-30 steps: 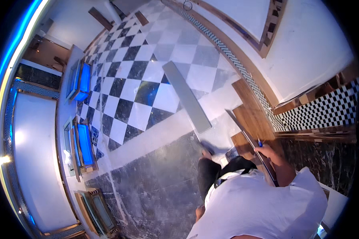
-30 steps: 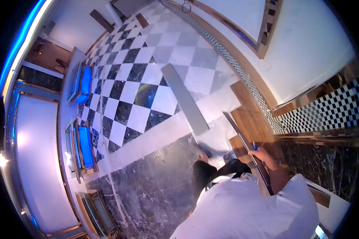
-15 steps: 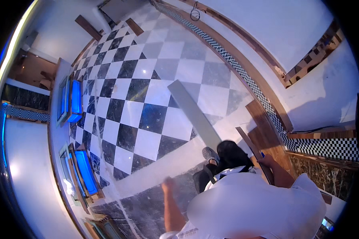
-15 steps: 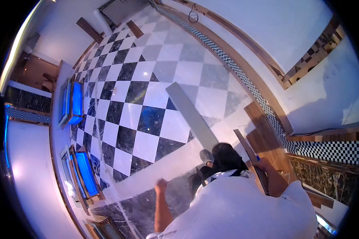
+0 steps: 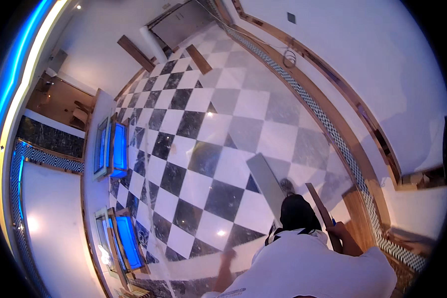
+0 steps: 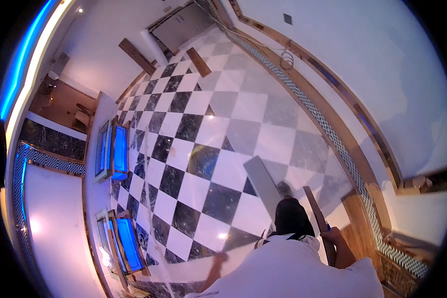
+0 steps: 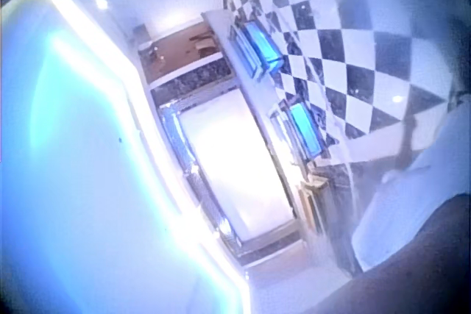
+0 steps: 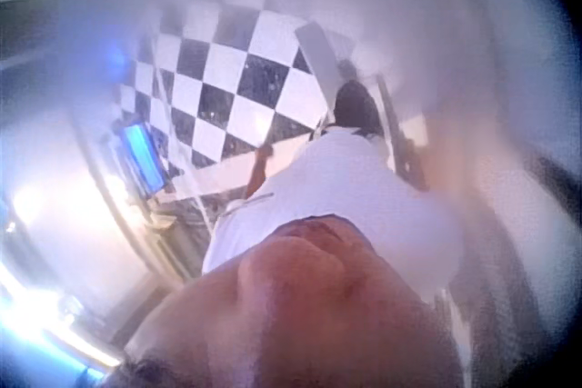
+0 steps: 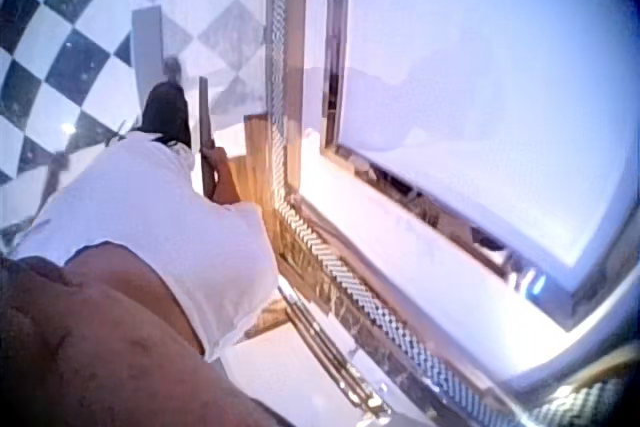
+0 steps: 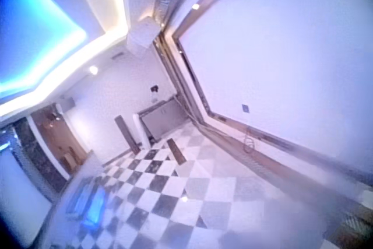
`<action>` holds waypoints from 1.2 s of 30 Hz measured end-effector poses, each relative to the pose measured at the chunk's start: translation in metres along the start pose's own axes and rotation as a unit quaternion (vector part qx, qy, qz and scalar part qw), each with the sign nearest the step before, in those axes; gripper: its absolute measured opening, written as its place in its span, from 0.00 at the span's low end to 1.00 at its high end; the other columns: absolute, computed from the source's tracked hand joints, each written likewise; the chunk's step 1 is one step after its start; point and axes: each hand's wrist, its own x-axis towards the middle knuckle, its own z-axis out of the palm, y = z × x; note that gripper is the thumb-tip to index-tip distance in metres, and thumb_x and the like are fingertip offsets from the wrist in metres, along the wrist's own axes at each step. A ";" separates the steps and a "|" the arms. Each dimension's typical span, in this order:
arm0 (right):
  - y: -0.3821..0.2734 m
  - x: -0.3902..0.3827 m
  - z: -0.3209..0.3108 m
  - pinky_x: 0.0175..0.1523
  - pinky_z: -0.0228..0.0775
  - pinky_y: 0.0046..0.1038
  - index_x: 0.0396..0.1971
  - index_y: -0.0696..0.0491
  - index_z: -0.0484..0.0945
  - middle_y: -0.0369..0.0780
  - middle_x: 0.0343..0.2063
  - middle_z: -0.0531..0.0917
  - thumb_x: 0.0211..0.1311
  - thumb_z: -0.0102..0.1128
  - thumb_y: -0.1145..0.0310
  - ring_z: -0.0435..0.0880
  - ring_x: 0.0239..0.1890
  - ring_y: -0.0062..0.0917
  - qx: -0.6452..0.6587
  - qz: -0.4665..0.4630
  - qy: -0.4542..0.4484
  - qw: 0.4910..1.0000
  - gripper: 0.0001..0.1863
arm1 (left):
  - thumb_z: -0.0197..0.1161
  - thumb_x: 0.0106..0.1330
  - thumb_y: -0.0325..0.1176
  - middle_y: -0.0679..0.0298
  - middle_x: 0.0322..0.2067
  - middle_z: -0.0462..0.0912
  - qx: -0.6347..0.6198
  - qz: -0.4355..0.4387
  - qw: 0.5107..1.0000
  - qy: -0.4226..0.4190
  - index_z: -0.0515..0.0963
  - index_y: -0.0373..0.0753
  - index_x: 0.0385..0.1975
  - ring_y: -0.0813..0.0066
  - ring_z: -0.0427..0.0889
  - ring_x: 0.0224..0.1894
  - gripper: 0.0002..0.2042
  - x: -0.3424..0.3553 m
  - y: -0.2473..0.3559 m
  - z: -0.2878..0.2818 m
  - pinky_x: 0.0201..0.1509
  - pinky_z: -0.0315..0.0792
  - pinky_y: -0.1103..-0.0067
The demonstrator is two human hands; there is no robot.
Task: The person carries a bag of material through a hallway, then applies adhesive to a floor section and carefully positions wooden planks and flexible trim pieces using a utility knife.
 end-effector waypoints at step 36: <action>-0.949 0.285 0.000 0.40 0.78 0.41 0.29 0.66 0.84 0.57 0.31 0.85 0.37 0.73 0.40 0.87 0.35 0.46 -0.087 -0.034 0.055 0.994 0.37 | 0.54 0.70 0.37 0.59 0.32 0.83 0.102 0.136 0.982 0.079 0.79 0.37 0.45 0.70 0.82 0.33 0.13 0.967 0.698 -0.476 0.35 0.76 0.76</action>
